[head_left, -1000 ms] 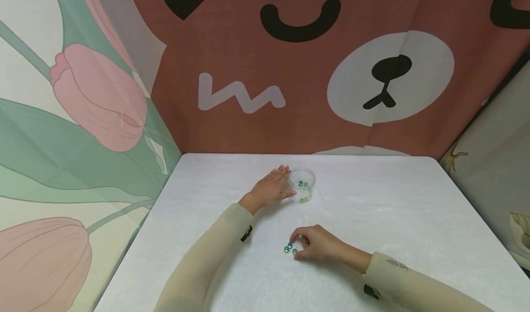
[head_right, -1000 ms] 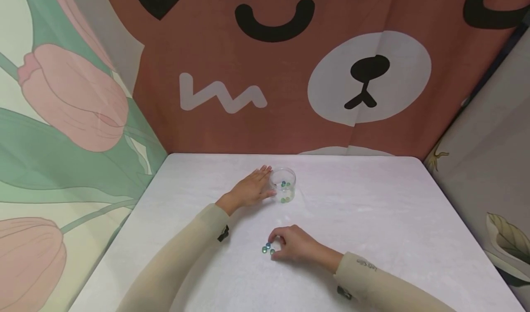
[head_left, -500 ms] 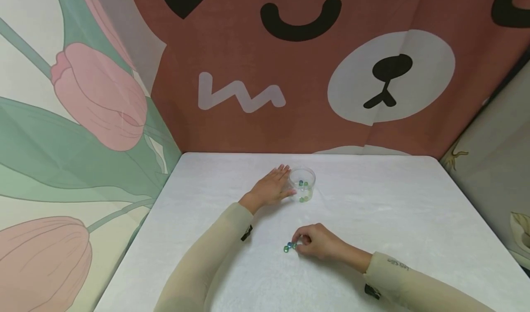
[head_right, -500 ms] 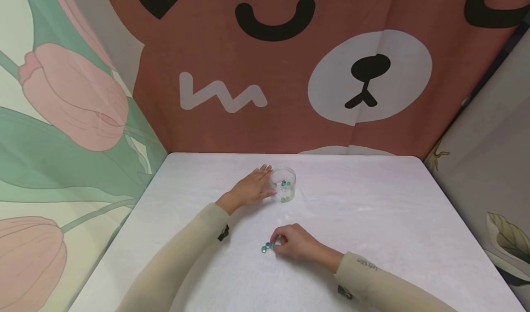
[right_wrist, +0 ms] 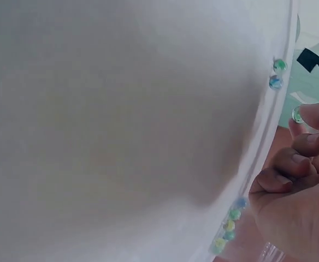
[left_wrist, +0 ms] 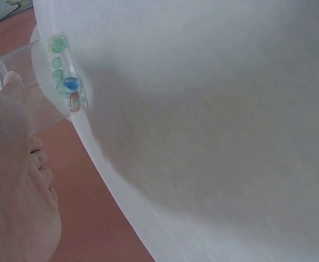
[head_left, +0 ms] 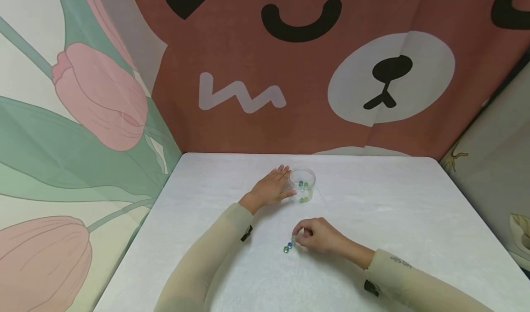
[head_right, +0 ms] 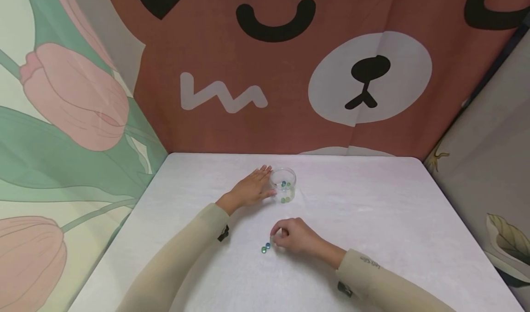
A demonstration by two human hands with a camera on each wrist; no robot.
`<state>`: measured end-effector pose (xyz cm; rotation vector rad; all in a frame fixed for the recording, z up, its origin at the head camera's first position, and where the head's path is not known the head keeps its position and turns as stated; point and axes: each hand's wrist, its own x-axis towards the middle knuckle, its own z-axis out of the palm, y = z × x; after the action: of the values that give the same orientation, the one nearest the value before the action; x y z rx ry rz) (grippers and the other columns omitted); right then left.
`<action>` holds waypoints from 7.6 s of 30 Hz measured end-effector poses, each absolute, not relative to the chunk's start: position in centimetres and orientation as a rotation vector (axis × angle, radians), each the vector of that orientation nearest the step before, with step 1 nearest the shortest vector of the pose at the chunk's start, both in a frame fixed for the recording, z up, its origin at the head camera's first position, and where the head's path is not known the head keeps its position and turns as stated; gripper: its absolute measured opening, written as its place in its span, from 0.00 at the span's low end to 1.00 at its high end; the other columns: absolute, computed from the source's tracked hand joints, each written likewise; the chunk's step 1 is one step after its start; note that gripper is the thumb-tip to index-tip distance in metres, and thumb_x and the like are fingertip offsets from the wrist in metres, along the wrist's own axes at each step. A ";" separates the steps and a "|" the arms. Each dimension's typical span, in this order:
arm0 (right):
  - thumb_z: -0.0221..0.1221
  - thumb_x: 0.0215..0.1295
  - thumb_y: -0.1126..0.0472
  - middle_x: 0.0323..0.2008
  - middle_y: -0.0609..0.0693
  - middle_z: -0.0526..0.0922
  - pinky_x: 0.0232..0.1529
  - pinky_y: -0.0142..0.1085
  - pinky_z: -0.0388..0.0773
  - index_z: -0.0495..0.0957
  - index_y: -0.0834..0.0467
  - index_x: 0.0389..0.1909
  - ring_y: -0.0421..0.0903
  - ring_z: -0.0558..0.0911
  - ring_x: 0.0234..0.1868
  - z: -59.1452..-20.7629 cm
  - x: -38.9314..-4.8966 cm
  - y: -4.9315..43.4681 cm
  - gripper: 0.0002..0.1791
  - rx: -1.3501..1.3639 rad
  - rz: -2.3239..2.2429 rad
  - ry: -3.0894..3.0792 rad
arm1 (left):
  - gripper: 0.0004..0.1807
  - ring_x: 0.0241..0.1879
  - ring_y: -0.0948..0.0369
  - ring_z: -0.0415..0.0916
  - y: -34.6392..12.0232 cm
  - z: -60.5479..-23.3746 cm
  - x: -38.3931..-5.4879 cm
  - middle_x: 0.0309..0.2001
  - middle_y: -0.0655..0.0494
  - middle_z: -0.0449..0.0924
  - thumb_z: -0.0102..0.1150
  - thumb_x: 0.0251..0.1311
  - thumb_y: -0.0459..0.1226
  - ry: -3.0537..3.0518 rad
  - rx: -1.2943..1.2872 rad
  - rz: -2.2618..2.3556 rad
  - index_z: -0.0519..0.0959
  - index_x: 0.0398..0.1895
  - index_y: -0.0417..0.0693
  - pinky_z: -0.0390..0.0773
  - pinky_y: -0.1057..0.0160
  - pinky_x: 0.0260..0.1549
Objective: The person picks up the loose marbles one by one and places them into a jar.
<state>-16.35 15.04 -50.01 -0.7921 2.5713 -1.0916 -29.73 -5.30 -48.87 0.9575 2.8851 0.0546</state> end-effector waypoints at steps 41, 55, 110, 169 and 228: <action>0.65 0.66 0.59 0.15 0.43 0.69 0.20 0.32 0.63 0.87 0.56 0.44 0.42 0.66 0.18 -44.7 -22.4 17.1 0.09 -0.409 -1.321 2.764 | 0.45 0.81 0.58 0.31 -5.2 -48.9 -29.7 0.83 0.53 0.38 0.37 0.75 0.63 2.883 0.935 0.082 0.43 0.83 0.45 0.34 0.61 0.79; 0.65 0.67 0.54 0.17 0.44 0.69 0.20 0.32 0.62 0.87 0.54 0.48 0.42 0.65 0.20 -45.9 -25.3 17.1 0.12 -0.181 -1.409 2.816 | 0.47 0.81 0.58 0.30 -5.3 -48.6 -29.6 0.83 0.53 0.36 0.31 0.74 0.66 2.874 0.948 0.029 0.42 0.83 0.46 0.33 0.61 0.79; 0.68 0.66 0.58 0.20 0.45 0.72 0.21 0.30 0.64 0.83 0.57 0.57 0.39 0.66 0.21 -46.0 -22.4 16.4 0.19 -0.510 -1.462 2.470 | 0.46 0.81 0.58 0.30 -5.4 -48.8 -29.7 0.83 0.54 0.36 0.31 0.75 0.65 2.880 0.953 0.044 0.42 0.83 0.45 0.34 0.60 0.79; 0.73 0.58 0.60 0.19 0.38 0.73 0.25 0.24 0.66 0.87 0.49 0.53 0.31 0.67 0.21 -49.4 -19.6 14.4 0.20 -1.058 -0.873 2.220 | 0.45 0.81 0.57 0.31 -5.4 -48.9 -29.5 0.83 0.53 0.38 0.31 0.75 0.65 2.894 0.962 0.087 0.43 0.82 0.45 0.33 0.61 0.79; 0.69 0.65 0.54 0.20 0.44 0.72 0.22 0.29 0.65 0.86 0.57 0.52 0.39 0.66 0.22 -46.2 -23.1 17.3 0.18 -0.539 -1.407 2.456 | 0.46 0.81 0.58 0.31 -5.2 -48.7 -29.3 0.83 0.54 0.37 0.30 0.74 0.66 2.888 0.938 0.023 0.42 0.83 0.46 0.34 0.62 0.79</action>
<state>-23.09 17.29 -46.22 -0.5394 2.4563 -1.4069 -29.30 -5.22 -48.65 0.9379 2.8884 0.0226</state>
